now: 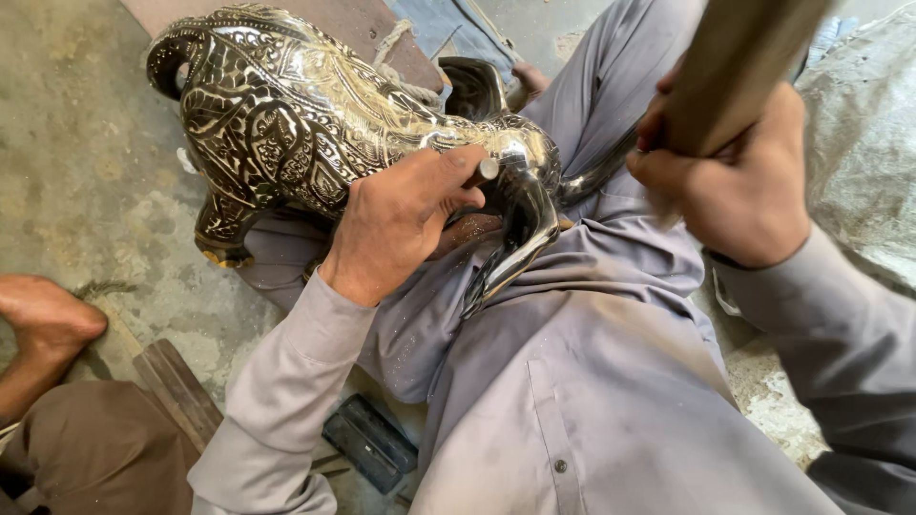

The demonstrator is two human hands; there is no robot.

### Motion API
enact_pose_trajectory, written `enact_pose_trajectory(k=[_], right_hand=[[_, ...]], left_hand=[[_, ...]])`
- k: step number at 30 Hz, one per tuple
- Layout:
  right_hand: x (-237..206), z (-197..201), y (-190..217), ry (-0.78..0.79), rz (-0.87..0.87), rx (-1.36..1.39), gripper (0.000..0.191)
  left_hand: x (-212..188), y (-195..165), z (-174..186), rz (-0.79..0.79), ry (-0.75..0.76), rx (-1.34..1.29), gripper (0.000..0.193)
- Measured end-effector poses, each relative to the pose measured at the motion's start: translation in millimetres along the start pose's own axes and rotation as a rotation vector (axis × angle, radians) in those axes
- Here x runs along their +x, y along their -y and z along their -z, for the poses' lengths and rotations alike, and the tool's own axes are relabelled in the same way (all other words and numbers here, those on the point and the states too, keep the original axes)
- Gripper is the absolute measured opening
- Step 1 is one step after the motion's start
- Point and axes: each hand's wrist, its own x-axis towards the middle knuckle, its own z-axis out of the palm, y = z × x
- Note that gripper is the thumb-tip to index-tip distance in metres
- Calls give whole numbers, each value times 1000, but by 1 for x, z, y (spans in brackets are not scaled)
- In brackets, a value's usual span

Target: The person sits on the floor holding a chisel against an ornate brass animal figurine resting on their lap and strikes the chisel with a wooden mallet to emboss decorative patterns into the metal, repositioning the chisel across different areas of the figurine's body.

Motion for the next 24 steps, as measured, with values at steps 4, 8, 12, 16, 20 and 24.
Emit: enact_pose_trajectory(k=[4,8,12,16,20,24], right_hand=[[-5,-3,-5,-117,555,-656,41],[-8,-2,-15,-130,529,-620,41],[-8,3,-30,-155,649,-812,33],[-8,4,-40,-103,501,-526,23],[-10,5,-46,-106,540,-587,29],[-14,2,-56,-5,198,-115,29]], left_hand=[[0,0,2,-19,18,37,42],[0,-2,0,-25,3,167,39],[2,-2,1,-71,15,138,39],[3,-2,4,-75,22,102,41],[1,-4,3,-74,15,192,38],[2,-3,3,-81,60,159,38]])
